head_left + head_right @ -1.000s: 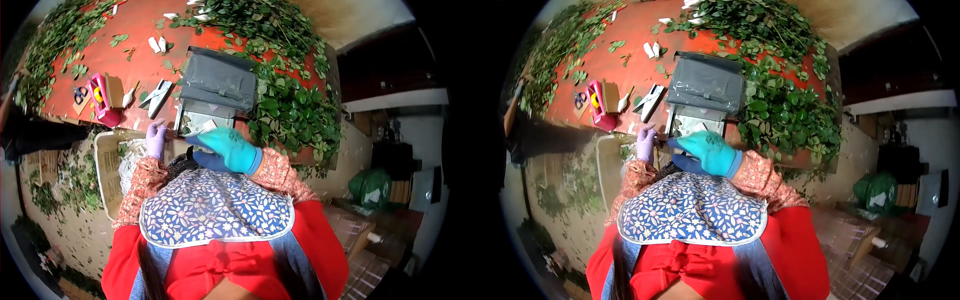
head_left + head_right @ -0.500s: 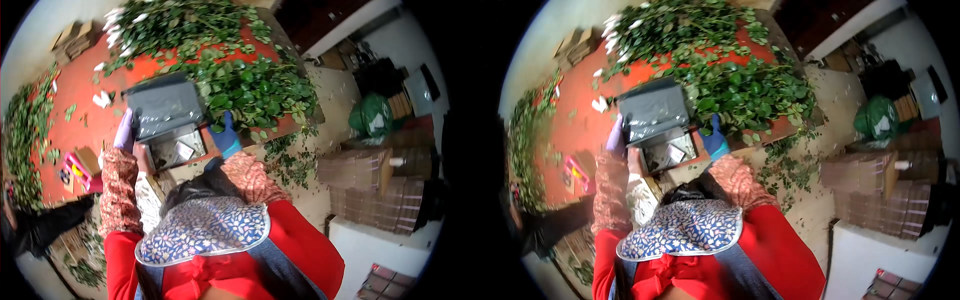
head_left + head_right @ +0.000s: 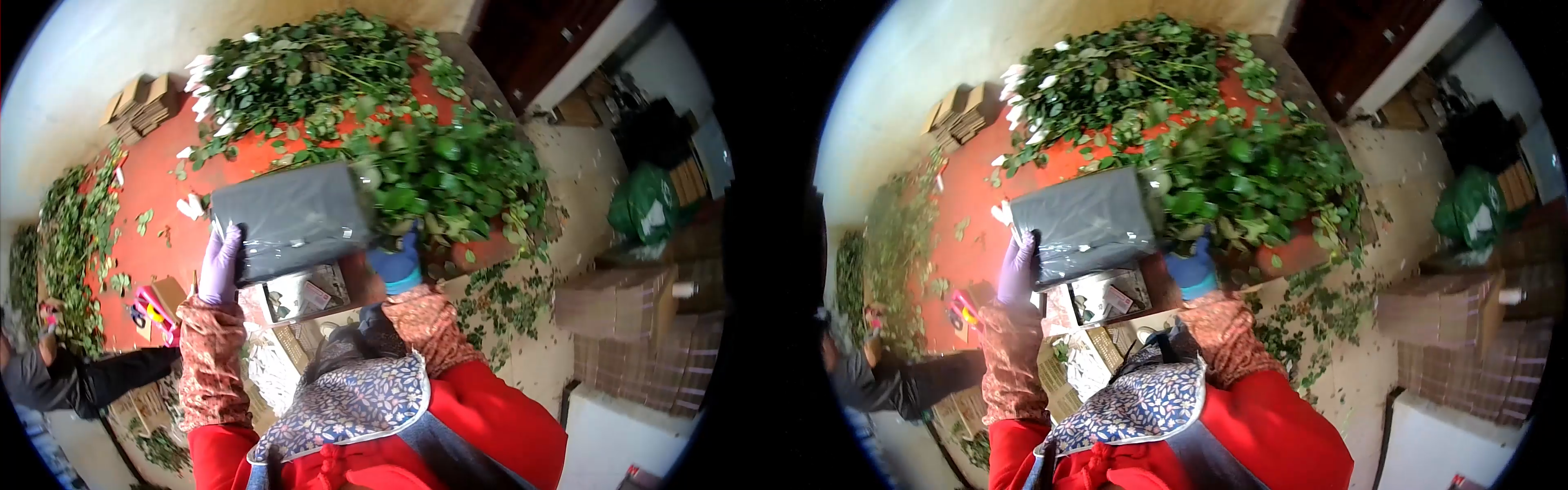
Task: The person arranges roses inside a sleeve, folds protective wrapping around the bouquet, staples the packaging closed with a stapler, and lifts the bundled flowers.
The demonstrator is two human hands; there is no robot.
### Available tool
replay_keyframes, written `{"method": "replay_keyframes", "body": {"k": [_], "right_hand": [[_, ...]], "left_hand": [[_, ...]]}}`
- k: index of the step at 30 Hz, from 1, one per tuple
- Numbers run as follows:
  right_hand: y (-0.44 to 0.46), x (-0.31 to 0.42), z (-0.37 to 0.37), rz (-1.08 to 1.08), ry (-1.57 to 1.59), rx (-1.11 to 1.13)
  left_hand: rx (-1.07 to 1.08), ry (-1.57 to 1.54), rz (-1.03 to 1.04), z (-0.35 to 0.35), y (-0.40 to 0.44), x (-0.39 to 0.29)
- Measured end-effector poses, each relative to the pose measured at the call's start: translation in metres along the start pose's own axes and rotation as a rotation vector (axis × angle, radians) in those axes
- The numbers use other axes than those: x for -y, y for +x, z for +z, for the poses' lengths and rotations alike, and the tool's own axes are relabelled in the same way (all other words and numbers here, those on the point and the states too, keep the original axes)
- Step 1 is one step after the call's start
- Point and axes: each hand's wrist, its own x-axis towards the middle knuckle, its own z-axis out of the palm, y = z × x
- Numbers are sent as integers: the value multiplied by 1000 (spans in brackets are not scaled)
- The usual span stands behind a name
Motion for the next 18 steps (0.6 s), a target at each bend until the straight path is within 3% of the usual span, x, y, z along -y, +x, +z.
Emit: {"method": "replay_keyframes", "body": {"k": [1, 3, 5, 6, 8, 9, 11, 13, 17, 18], "right_hand": [[7, 11, -5, 135, 175, 48], [16, 62, 20, 194, 743, 315], [40, 109, 58, 207, 708, 588], [47, 128, 75, 199, 658, 585], [58, 148, 103, 201, 524, 522], [62, 149, 116, 216, 461, 502], [63, 137, 141, 269, 312, 489], [60, 113, 167, 372, 187, 514], [29, 36, 226, 689, -28, 689], [14, 13, 244, 772, -74, 752]], "left_hand": [[9, -7, 26, 22, -19, -25], [42, -42, 161, 53, -56, -52], [75, -195, 258, 71, -89, -46], [30, -20, 397, 77, -102, -40], [-36, -45, 472, 76, -136, -14], [-73, -234, 495, 70, -147, -4], [-365, -524, 222, 16, -144, 1], [-457, -416, 478, -6, -186, -29], [-287, 189, 818, -56, -248, -39], [-309, 194, 805, -53, -265, -32]]}}
